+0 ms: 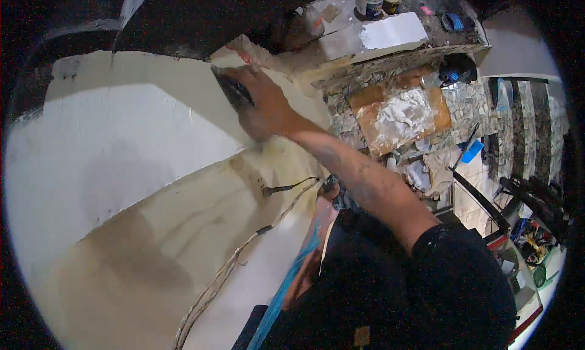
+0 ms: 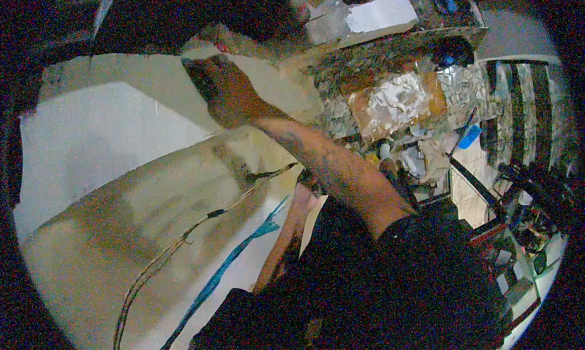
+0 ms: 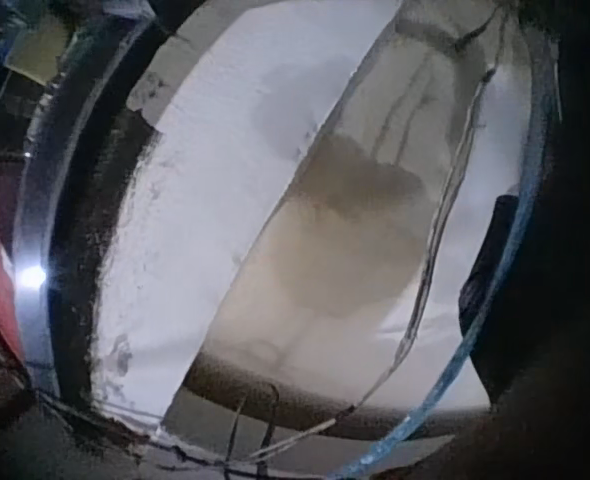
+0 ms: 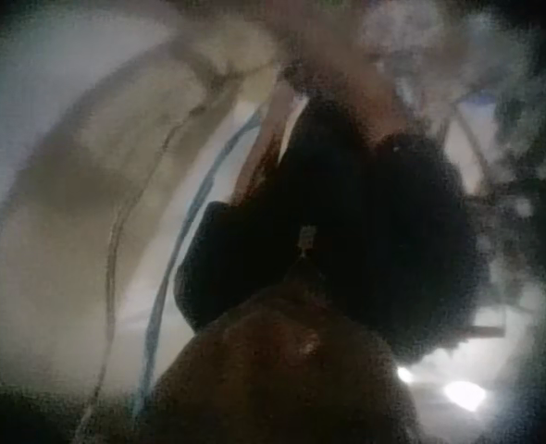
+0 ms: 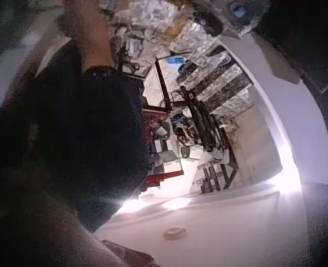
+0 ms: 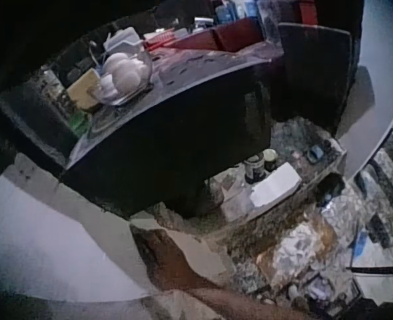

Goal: The person scoops and mixes plaster using putty knives, then applies the plaster onto the wall edge.

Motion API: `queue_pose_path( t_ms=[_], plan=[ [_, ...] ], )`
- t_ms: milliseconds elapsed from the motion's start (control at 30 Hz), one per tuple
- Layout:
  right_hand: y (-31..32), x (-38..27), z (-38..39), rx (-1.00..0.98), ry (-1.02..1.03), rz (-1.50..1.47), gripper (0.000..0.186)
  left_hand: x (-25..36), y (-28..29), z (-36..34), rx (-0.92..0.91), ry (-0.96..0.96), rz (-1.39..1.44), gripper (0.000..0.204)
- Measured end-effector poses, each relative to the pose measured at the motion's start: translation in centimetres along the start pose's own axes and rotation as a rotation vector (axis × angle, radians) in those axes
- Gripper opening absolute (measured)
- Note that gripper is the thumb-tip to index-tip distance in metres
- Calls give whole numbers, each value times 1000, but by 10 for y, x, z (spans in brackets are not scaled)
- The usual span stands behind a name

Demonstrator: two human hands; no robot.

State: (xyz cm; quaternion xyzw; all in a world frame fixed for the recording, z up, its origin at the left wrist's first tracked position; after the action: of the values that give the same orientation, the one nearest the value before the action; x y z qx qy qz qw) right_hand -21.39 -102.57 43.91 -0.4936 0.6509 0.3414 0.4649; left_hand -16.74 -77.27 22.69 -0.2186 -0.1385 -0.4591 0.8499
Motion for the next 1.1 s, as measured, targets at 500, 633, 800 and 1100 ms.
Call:
queue_pose_path(
  t_ms=[500, 633, 800, 1100],
  plan=[
    [209, -75, 36, -211, -439, -406, 62, 31, -109, 30, -55, -152, -5, 34],
    [309, -63, 38, 52, -322, -144, 69, 69, -178, 66, -163, -199, 168, 34],
    [300, -80, 49, -130, -78, -120, 60, 99, -247, 90, -339, -290, 236, 33],
    [357, 8, 65, -272, -31, 361, 65, 100, -272, 113, -368, -243, 258, 37]
  ],
)
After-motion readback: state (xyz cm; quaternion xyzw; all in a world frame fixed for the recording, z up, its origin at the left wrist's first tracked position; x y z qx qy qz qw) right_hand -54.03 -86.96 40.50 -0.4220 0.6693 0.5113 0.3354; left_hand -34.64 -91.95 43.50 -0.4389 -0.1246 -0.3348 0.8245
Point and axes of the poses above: each hand's wrist, its own z-axis away from the middle knuckle, its own y-axis out of the back of the hand, x = y × z, the point moved 4 cm from there along -z, towards the middle knuckle, and after that the axes turned 14 degrees about x, right-handed, at the moved point
